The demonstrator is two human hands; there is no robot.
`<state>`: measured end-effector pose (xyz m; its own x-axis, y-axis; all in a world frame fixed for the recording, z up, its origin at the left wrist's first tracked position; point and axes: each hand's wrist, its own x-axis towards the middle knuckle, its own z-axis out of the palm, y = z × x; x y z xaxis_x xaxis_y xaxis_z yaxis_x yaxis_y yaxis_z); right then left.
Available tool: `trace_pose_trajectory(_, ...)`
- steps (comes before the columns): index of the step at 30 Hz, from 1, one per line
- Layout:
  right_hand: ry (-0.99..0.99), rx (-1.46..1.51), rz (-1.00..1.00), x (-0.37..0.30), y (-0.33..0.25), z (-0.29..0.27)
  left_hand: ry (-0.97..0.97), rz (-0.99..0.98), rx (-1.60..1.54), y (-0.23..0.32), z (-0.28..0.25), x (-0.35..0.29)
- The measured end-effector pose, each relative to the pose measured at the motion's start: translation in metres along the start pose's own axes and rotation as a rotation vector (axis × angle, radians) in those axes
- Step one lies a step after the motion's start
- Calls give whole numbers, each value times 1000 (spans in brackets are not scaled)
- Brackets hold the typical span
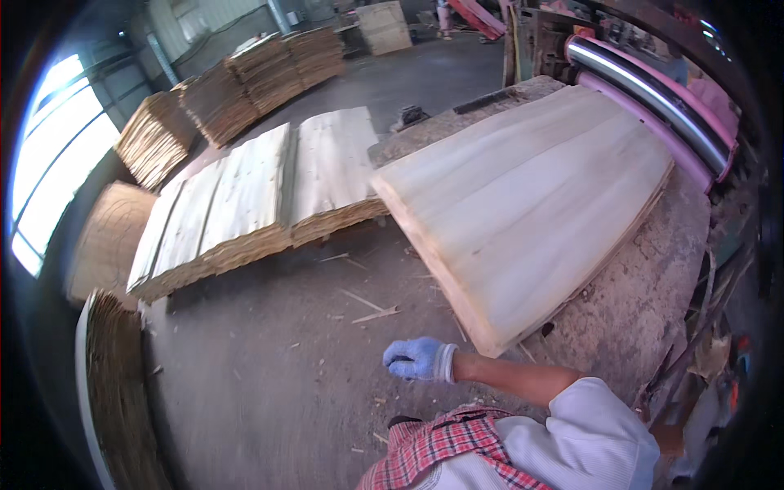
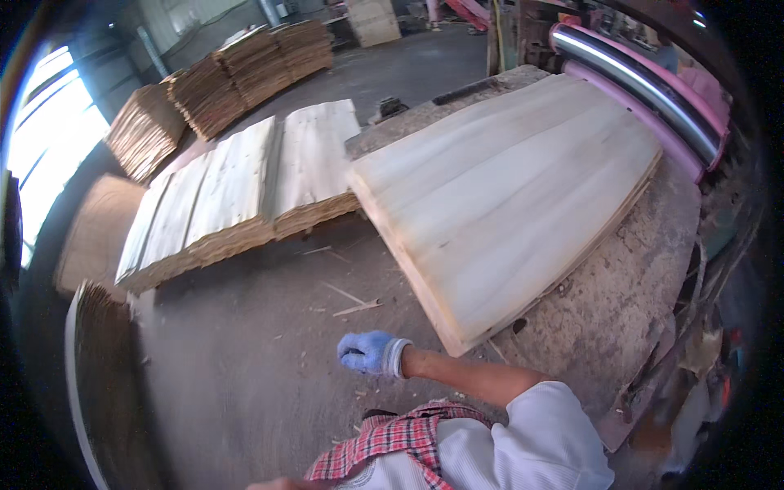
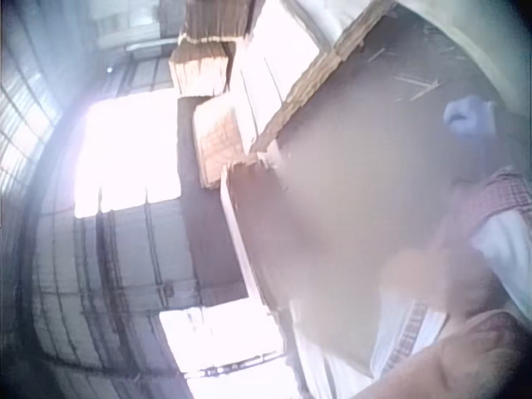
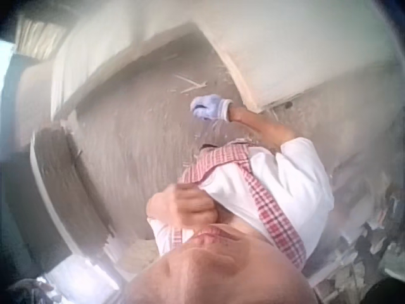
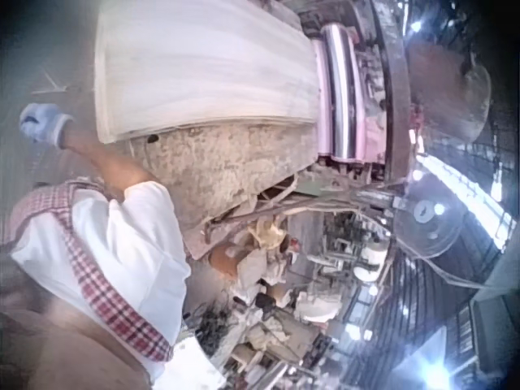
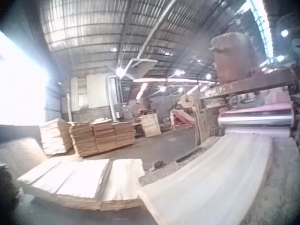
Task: The person uses a metal rod near a rolling machine, collects and stacks wood veneer sheets as they feed through the rollers, and carries the stacked sheets to place them onto a pile on the floor.
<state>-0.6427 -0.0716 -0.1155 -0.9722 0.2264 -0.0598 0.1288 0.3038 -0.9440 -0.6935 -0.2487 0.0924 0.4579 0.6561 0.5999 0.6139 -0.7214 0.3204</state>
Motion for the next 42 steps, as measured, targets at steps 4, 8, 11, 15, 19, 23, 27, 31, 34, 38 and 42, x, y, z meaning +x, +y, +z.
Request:
trace_pose_trajectory(4, 293, -232, -174, 38, 33, -48, -23, -67, -80, -106, -18, -8)
trace_pose_trajectory(8, 462, 48, 109, 69, 51, -100, -13, -350, -308, -271, -11, -6)
trace_pose_trajectory(11, 645, -114, 126, 100, 57, -133, -123, -644, -347, -382, 11, 38)
trace_pose_trajectory(15, 883, 34, 251, 116, 47, -163, -202, -584, -428, -525, 85, 82)
trace_pose_trajectory(19, 960, 140, 352, 126, 50, -186, -231, -462, -61, -649, 149, 70)
trace_pose_trajectory(23, 997, 63, 348, 128, 75, -211, -323, -499, 102, -712, 166, 54)
trace_pose_trajectory(27, 1065, 127, 353, 149, 82, -236, -321, -542, -65, -724, 150, 59)
trace_pose_trajectory(31, 1084, 139, 382, 166, 83, -249, -354, -620, -242, -715, 130, 84)
trace_pose_trajectory(34, 1113, -9, 381, 191, 88, -242, -319, -523, -225, -729, 131, 75)
trace_pose_trajectory(38, 1010, 88, 461, 219, 85, -227, -424, -659, -571, -735, 116, 76)
trace_pose_trajectory(42, 998, -69, 464, 246, 101, -205, -378, -710, -652, -738, 96, 101)
